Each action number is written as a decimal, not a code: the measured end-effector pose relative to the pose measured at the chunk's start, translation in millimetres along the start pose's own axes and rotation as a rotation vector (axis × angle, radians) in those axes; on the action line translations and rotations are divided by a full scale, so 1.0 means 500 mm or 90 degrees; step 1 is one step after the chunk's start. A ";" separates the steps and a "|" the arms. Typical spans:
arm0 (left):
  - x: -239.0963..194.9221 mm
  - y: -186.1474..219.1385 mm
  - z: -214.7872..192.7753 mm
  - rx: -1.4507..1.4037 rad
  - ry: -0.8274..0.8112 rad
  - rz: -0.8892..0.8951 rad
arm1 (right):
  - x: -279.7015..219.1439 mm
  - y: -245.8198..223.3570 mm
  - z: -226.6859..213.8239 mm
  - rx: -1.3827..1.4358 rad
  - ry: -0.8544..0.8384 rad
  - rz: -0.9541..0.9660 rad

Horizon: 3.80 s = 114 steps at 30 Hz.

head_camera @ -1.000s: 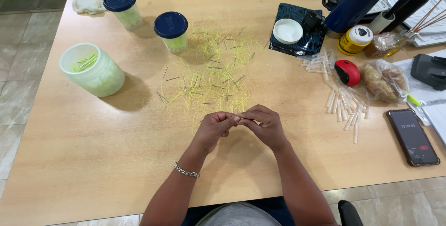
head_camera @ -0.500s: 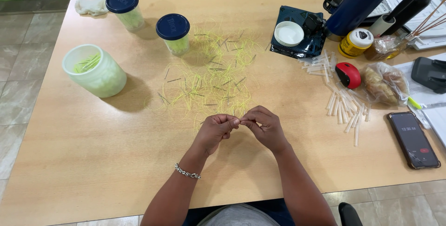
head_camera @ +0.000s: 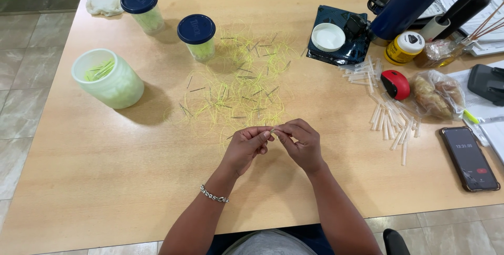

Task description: The person sits at a table and repeatedly picks up small metal hooks and yellow fishing line. They thread the line through the eye of the hook and tie a knot to secure it. The completed rigs are placed on the table, and the person occasionally reaches for more hooks or line from nearby containers.

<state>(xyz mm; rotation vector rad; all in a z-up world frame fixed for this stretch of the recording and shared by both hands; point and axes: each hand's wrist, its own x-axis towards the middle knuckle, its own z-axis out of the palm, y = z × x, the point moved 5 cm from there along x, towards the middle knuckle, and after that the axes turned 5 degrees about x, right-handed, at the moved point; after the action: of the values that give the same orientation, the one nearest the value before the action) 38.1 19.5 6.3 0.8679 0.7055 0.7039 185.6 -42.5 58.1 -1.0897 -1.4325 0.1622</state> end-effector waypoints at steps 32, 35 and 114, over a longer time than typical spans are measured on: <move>0.114 0.527 -0.705 1.440 0.559 0.369 | 0.011 -0.008 -0.012 -0.085 0.034 -0.041; 0.186 0.544 -0.751 1.627 0.367 0.095 | 0.015 -0.009 -0.016 -0.116 0.019 -0.038; -0.014 0.136 -0.162 0.998 0.311 0.760 | 0.007 0.065 -0.052 -0.001 -0.052 0.152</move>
<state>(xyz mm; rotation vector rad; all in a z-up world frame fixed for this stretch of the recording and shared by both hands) -46.0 79.8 28.7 2.7377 1.1484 1.4363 224.5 -35.3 44.3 -1.2669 -1.3714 0.3799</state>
